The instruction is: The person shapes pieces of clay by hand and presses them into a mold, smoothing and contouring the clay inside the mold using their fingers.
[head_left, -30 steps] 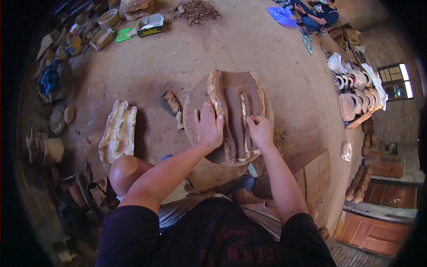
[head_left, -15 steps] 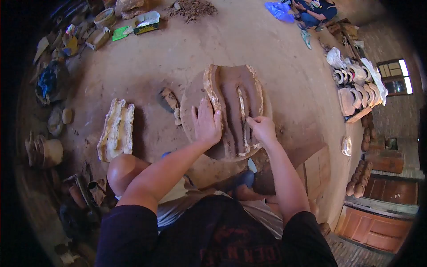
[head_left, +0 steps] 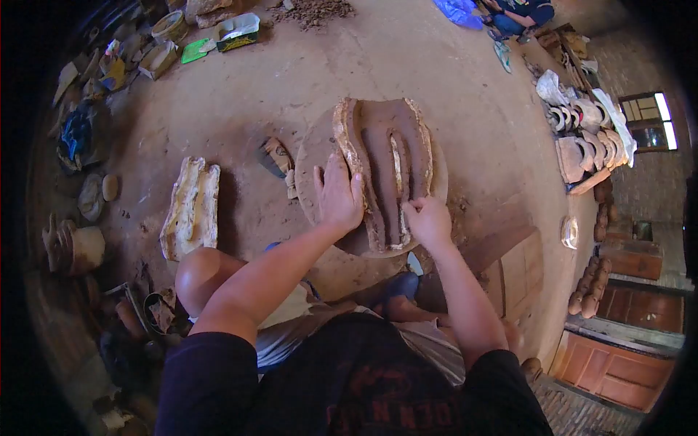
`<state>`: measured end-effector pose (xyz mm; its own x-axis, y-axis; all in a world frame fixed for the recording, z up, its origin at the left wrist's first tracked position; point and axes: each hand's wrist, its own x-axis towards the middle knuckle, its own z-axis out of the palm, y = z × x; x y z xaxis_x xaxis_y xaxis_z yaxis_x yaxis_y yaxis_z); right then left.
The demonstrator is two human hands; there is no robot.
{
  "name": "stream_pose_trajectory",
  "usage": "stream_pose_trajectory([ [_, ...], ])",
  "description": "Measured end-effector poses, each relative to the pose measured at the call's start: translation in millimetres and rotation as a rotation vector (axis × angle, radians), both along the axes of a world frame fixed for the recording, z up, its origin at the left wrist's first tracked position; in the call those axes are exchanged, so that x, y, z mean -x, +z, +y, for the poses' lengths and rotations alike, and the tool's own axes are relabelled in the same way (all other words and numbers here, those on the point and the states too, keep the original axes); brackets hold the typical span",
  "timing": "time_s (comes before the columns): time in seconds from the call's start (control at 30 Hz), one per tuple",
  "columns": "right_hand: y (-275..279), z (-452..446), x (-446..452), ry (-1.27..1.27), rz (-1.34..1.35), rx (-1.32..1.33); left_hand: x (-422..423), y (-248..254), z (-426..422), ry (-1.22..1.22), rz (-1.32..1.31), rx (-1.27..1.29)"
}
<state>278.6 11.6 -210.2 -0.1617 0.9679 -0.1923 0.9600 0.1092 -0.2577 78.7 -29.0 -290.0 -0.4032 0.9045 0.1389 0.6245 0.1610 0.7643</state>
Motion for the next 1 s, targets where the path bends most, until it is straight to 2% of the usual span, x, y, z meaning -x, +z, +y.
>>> stream_pose_trajectory([
  [0.03,-0.6,-7.7,-0.8,0.048,-0.017,-0.11,0.3,2.5,1.4,0.0,-0.008,-0.004],
  [0.13,9.5,-18.1,3.4,0.025,0.009,-0.113,1.6,6.3,1.1,-0.005,-0.017,-0.013],
  [0.23,32.6,-1.3,8.1,-0.143,0.088,0.293,1.7,9.3,1.6,-0.014,-0.015,-0.023],
  [0.33,25.3,-5.9,2.5,-0.05,0.042,0.182,3.1,8.2,-0.9,-0.009,-0.043,-0.017],
  [0.43,9.2,-34.8,-1.8,-0.042,0.05,-0.085,3.8,7.2,0.6,-0.02,-0.035,-0.003],
  [0.53,11.5,-38.8,-4.6,-0.038,0.065,-0.079,3.8,5.8,1.9,-0.018,-0.015,-0.015],
  [0.63,14.8,-30.3,-10.0,-0.131,0.189,0.133,2.9,5.3,2.5,-0.016,-0.013,-0.025],
  [0.73,1.1,-46.2,-6.1,-0.076,0.159,-0.128,8.9,2.8,2.3,-0.033,0.004,-0.003],
  [0.83,9.0,-54.8,-11.6,0.006,0.175,-0.089,9.5,1.8,4.4,-0.05,0.01,-0.017],
  [0.93,30.3,-51.5,-22.0,-0.103,0.203,0.33,19.0,-0.2,12.8,-0.069,0.027,-0.076],
  [1.0,55.0,-25.3,-25.2,-0.332,0.667,0.406,20.7,-2.4,11.7,-0.077,0.01,-0.083],
])
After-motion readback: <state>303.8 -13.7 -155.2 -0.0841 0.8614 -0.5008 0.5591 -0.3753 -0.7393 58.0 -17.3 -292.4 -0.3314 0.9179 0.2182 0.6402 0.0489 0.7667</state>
